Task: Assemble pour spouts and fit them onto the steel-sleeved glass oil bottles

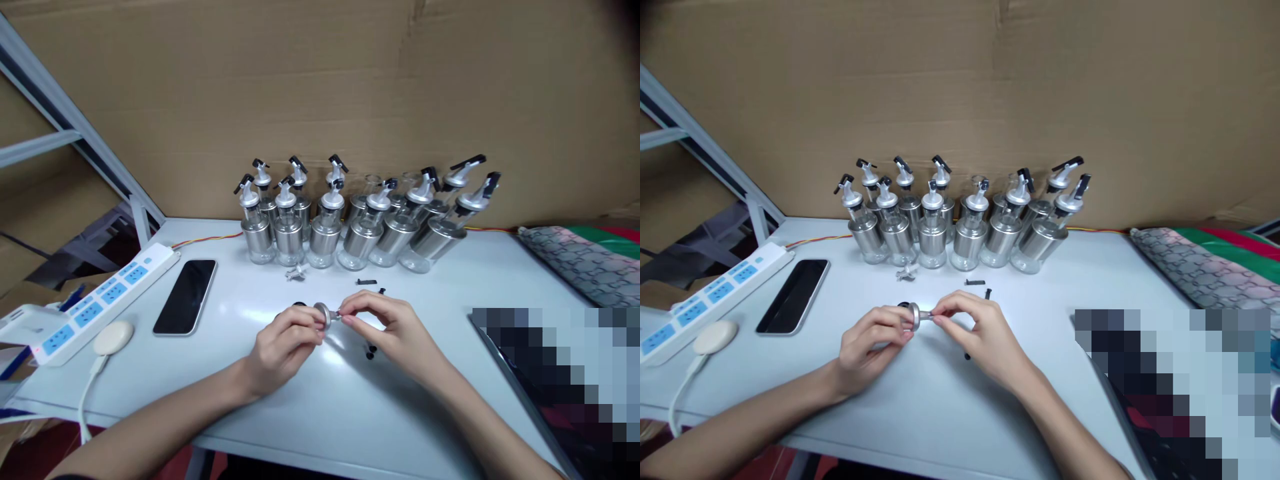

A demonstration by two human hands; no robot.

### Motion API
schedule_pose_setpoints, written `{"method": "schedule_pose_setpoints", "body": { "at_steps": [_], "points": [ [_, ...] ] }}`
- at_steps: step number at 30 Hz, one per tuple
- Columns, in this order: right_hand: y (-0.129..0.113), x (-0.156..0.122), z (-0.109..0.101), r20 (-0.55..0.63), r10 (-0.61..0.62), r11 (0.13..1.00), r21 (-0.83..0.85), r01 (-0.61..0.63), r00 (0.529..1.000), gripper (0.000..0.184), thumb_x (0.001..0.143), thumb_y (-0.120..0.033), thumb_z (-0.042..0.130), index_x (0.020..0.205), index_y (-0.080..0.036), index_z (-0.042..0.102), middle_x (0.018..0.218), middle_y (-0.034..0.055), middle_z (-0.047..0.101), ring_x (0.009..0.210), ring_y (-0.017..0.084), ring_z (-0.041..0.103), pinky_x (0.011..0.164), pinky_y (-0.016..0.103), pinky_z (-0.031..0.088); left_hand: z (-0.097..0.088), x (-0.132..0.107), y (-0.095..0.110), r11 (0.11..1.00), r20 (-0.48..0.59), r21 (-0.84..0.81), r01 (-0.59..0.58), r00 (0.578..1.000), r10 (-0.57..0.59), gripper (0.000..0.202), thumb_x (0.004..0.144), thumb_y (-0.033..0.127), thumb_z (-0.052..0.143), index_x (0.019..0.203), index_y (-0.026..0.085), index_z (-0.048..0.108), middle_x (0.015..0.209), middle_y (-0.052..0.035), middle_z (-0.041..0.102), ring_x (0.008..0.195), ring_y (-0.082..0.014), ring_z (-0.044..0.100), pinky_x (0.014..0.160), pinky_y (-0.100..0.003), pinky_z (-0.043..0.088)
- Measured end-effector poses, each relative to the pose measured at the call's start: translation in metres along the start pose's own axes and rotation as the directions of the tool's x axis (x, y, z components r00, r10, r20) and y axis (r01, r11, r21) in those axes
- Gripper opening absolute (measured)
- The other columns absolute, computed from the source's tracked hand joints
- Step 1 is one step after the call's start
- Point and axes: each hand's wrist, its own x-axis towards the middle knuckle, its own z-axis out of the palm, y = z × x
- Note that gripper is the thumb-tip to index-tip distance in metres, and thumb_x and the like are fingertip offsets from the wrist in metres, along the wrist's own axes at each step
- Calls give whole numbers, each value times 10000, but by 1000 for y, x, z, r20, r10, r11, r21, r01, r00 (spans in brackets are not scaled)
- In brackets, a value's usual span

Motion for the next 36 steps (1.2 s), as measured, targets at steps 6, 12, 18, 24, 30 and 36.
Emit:
{"method": "schedule_pose_setpoints", "body": {
  "at_steps": [6, 12, 18, 24, 30, 36],
  "points": [
    [2, 1, 3, 40, 8, 999, 41, -10, 999, 101, 886, -221, 538, 812, -191, 601, 845, 35, 620, 795, 151, 594, 723, 275, 481, 1, -5, -2, 1000, 50, -25, 15, 999, -14, 201, 840, -48, 522, 936, 123, 566, 900, -55, 550, 979, -177, 634, 840, -295, 582],
    [2, 0, 4, 39, -3, 996, 93, 0, 999, 50, 859, -215, 580, 842, -195, 622, 874, 51, 590, 813, 166, 591, 710, 292, 503, 0, -5, 0, 1000, 85, 8, 27, 996, -28, 202, 862, -7, 504, 965, 157, 562, 899, -57, 563, 937, -167, 634, 821, -298, 575],
    [-2, 1, 1, 5, 0, 998, 57, 0, 1000, 125, 885, -262, 550, 878, -198, 657, 882, 61, 613, 809, 175, 587, 667, 287, 472, 0, -4, -2, 996, 162, 84, 0, 987, -14, 301, 850, -33, 426, 1005, 188, 559, 938, -58, 557, 925, -145, 599, 801, -270, 553],
    [-4, 2, -13, 24, 135, 983, 119, -137, 991, 185, 836, -327, 599, 952, -186, 629, 820, 42, 648, 725, 165, 601, 635, 283, 468, 0, -5, -7, 958, 224, 282, 42, 969, -109, 314, 913, 127, 505, 1211, 224, 494, 1142, -99, 544, 999, -162, 586, 750, -257, 552],
    [-3, 2, -16, 162, 155, 981, 91, -171, 975, 144, 819, -322, 619, 797, -179, 619, 752, 29, 648, 680, 152, 579, 635, 282, 462, 0, -6, -10, 954, 343, 295, -61, 938, -46, 249, 931, 204, 513, 1178, 210, 549, 1060, -76, 631, 913, -146, 625, 737, -248, 503],
    [-2, -2, -32, 322, 183, 981, -117, -153, 929, 211, 816, -354, 645, 976, -217, 630, 961, 42, 648, 883, 195, 589, 812, 349, 470, -1, -3, -9, 942, 376, 317, -113, 926, -16, 181, 955, 278, 476, 1078, 162, 543, 980, -74, 672, 878, -150, 633, 706, -264, 434]
  ]
}}
